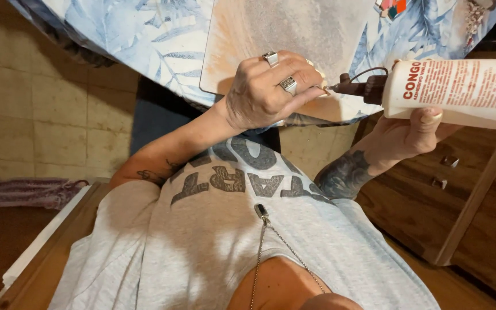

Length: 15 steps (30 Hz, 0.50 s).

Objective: Decorating a ceramic object by gluing small mosaic tiles onto its surface in a specific pattern.

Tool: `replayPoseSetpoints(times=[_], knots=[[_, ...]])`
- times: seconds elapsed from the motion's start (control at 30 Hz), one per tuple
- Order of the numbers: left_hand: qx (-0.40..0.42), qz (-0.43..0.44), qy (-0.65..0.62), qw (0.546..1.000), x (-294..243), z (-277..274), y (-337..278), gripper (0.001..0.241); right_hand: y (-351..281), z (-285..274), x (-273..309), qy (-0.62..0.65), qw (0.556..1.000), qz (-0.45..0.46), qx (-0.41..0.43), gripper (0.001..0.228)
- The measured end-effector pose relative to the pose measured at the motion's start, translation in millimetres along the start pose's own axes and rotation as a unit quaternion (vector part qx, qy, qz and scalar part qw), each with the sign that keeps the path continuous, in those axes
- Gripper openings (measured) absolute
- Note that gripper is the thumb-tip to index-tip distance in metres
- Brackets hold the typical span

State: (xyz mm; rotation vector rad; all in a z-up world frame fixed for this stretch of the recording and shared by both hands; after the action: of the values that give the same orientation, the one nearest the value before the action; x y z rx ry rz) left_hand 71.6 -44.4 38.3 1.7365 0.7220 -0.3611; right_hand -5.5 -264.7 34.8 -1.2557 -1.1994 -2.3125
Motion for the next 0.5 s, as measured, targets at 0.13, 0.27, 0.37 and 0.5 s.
replayPoseSetpoints(times=[0.13,0.27,0.37,0.5], knots=[[-0.001,0.012,0.003,1.0,-3,-2,2,0.024,-3,14,5,-0.003,0.999,0.037,0.009,0.058],[0.001,0.009,0.018,1.0,-5,-3,3,0.022,1,-28,-13,0.012,0.994,0.025,-0.109,0.08],[0.0,0.017,0.019,1.0,-5,-3,3,0.022,-1,-1,4,-0.011,0.999,-0.016,-0.045,0.057],[0.003,0.026,0.031,0.999,-4,0,-1,0.031,-3,5,8,-0.028,0.999,0.001,-0.042,0.055]])
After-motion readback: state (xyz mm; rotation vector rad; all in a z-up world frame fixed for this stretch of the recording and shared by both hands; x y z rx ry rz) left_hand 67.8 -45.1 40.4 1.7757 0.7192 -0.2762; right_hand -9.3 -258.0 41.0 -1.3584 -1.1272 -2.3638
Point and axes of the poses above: each hand's wrist, its own y-axis towards the middle knuckle, its own z-axis out of the palm, x = y × z, the point moved 4 cm from there along y, towards the middle knuckle, and after that the axes turned 12 degrees about -z, right-handed, at the moved point
